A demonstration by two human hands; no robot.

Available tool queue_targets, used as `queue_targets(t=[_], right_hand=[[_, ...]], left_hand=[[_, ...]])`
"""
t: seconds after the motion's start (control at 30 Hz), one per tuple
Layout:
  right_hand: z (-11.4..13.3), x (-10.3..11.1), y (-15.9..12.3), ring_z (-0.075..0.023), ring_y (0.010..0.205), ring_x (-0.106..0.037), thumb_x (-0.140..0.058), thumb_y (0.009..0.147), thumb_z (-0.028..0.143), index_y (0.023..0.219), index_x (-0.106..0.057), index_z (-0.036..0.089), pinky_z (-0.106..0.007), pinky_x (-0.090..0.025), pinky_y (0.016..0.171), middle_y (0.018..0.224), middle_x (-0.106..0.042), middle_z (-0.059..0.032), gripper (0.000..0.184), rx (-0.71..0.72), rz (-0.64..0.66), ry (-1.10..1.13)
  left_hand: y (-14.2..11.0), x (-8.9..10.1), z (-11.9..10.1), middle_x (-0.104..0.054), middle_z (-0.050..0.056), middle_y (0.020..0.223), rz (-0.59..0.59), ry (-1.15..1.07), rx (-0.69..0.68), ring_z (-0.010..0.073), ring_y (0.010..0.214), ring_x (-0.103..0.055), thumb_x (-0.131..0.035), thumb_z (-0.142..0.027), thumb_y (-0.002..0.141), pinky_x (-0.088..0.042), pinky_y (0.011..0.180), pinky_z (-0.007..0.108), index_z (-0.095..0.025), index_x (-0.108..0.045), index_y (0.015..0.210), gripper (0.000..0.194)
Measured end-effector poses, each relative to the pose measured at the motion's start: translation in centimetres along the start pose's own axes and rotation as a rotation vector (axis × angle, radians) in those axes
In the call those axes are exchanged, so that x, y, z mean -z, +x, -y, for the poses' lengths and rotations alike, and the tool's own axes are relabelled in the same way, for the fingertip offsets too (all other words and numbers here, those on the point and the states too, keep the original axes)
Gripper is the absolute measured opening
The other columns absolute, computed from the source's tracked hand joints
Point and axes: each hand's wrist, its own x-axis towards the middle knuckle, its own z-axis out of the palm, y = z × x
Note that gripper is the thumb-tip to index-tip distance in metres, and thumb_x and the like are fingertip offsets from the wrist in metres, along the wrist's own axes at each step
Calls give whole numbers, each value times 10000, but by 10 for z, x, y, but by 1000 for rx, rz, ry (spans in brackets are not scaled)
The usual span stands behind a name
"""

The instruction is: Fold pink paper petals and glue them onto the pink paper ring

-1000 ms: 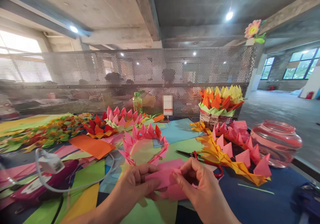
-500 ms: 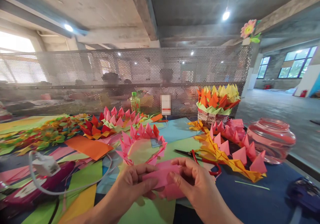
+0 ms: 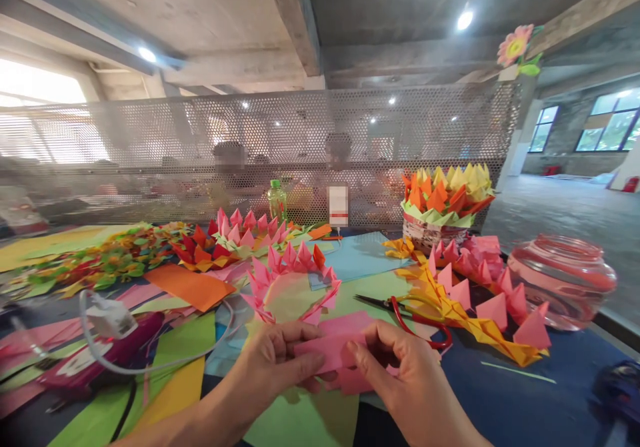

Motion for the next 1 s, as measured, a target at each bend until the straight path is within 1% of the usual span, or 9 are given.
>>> queue_targets(t=[0.2, 0.27, 0.37, 0.5, 0.6, 0.67, 0.77, 0.87, 1.0], right_hand=[[-4, 0, -4, -153, 656, -562, -533, 880, 470, 750, -646, 199, -208, -441, 598, 687, -621, -2, 321, 43, 38, -133], [-4, 0, -5, -150, 649, -565, -537, 878, 465, 745, -654, 205, -204, -437, 594, 681, -628, 1, 315, 62, 22, -157], [-1, -1, -6, -140, 633, -562, -539, 881, 451, 734, -653, 210, -202, -430, 599, 660, -625, 10, 305, 90, -2, -164], [3, -3, -6, -142, 647, -565, -544, 876, 443, 724, -626, 205, -208, -445, 614, 686, -628, 7, 294, 78, 49, -69], [5, -8, -6, -152, 665, -582, -577, 846, 441, 828, -618, 212, -218, -458, 612, 721, -649, 6, 233, 24, 122, 56], [6, -12, -8, -149, 656, -573, -627, 799, 417, 896, -618, 216, -215, -448, 591, 725, -645, 12, 223, 4, 92, 69], [6, -17, -10, -141, 641, -551, -667, 749, 388, 907, -616, 214, -211, -424, 561, 715, -626, 17, 240, -5, 31, 57], [4, -17, -10, -155, 682, -577, -649, 770, 404, 949, -596, 209, -225, -436, 582, 743, -645, 4, 269, -38, 44, 110], [1, -11, -8, -167, 735, -611, -626, 811, 420, 960, -557, 205, -241, -455, 628, 796, -672, -10, 271, -38, 138, 119]], left_hand=[[1, -1, 2, -712, 57, 664, 48, 44, -12, 115, 544, -623, -782, -308, 636, -467, 536, 196, -104, -671, 815, 293], [0, -1, 3, -685, 38, 605, 71, 97, 20, 99, 478, -587, -745, -310, 668, -444, 477, 182, -105, -682, 741, 226], [-3, -1, 3, -664, 39, 563, 93, 151, 61, 93, 426, -557, -676, -306, 710, -426, 425, 179, -103, -674, 650, 212], [-5, -1, 2, -664, 34, 550, 74, 176, 67, 92, 414, -550, -658, -289, 705, -415, 403, 167, -109, -677, 665, 185], [-5, -1, 3, -653, 30, 532, 83, 185, 75, 83, 398, -532, -667, -302, 697, -408, 395, 161, -110, -662, 629, 204], [-5, -2, 3, -641, 25, 514, 80, 194, 97, 81, 393, -529, -672, -293, 682, -413, 397, 159, -113, -644, 591, 204], [-5, -2, 3, -644, 22, 518, 96, 197, 100, 79, 392, -531, -669, -281, 680, -413, 395, 155, -114, -646, 594, 189], [-5, -1, 2, -653, 25, 534, 109, 196, 85, 79, 400, -535, -668, -300, 699, -413, 397, 154, -112, -655, 618, 205], [-5, -1, 1, -649, 26, 533, 107, 205, 74, 82, 412, -540, -690, -358, 711, -417, 404, 159, -111, -658, 637, 259]])
